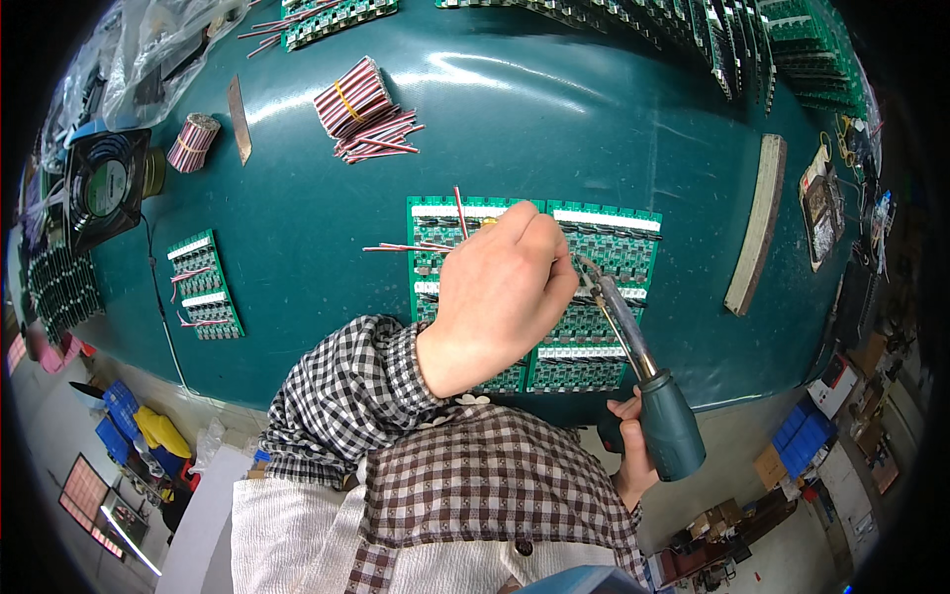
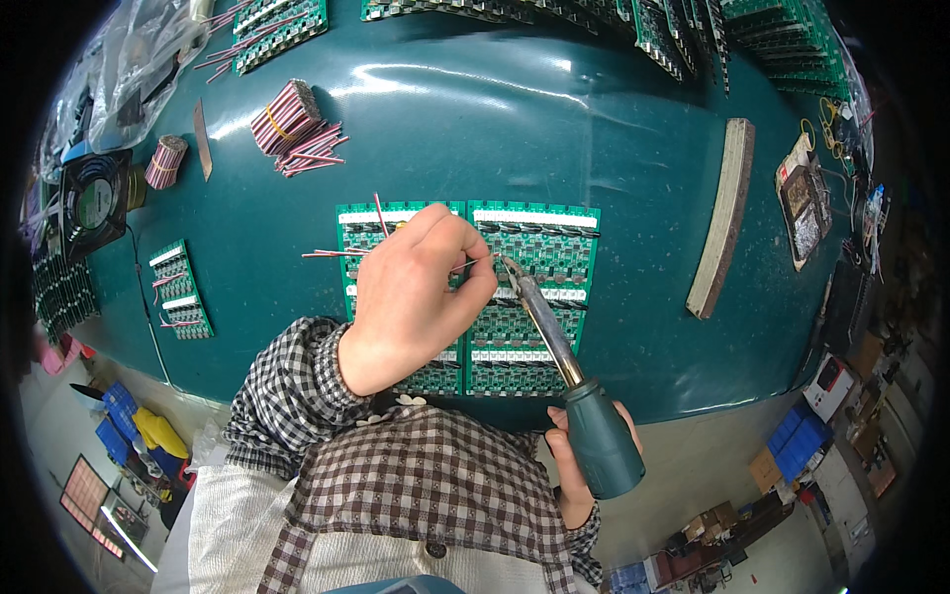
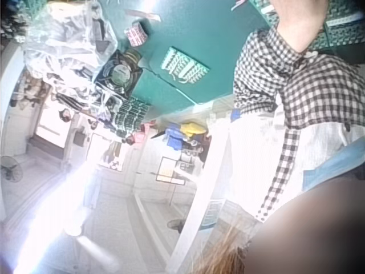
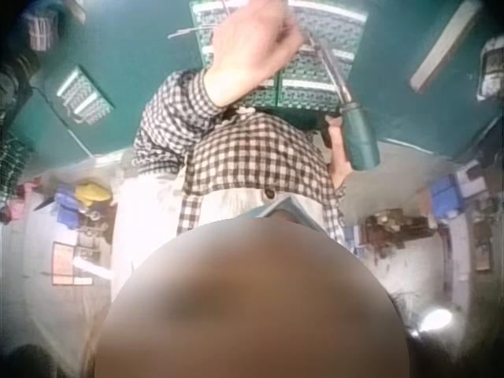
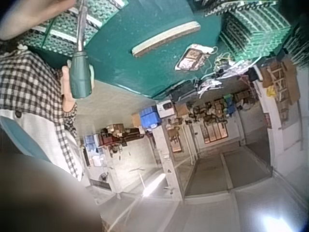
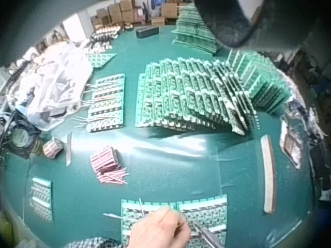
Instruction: The person solders wires onto multiple small printed circuit boards (PCBs) using a soldering iron.
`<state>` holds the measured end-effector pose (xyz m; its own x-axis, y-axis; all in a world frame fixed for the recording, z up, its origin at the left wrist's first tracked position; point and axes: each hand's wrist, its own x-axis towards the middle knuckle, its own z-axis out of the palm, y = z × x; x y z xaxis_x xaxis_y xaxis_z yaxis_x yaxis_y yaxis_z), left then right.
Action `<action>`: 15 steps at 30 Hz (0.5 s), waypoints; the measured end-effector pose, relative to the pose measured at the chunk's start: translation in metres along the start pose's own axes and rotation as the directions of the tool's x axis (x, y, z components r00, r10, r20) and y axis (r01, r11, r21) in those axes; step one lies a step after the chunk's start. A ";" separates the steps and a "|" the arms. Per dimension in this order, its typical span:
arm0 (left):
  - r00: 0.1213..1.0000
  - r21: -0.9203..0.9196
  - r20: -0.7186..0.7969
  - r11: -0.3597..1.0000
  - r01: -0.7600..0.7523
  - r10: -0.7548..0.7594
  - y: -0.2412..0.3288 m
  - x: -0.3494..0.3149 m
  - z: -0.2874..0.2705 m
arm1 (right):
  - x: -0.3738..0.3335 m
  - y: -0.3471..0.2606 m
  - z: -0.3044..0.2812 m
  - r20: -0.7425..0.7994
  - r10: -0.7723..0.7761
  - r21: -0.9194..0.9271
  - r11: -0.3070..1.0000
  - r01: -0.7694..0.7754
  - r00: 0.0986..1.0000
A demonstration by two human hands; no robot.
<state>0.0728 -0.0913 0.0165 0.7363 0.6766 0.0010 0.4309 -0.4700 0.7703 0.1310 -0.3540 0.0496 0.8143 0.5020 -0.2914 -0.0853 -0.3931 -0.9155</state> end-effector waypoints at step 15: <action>1.000 -0.007 -0.010 1.000 -0.006 0.006 0.000 0.000 0.002 | -0.003 0.002 0.005 -0.069 -0.009 0.009 1.000 0.010 0.998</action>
<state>0.0740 -0.0926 0.0154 0.7336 0.6795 0.0124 0.4227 -0.4705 0.7746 0.1256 -0.3526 0.0476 0.8529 0.4510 -0.2629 -0.0823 -0.3811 -0.9209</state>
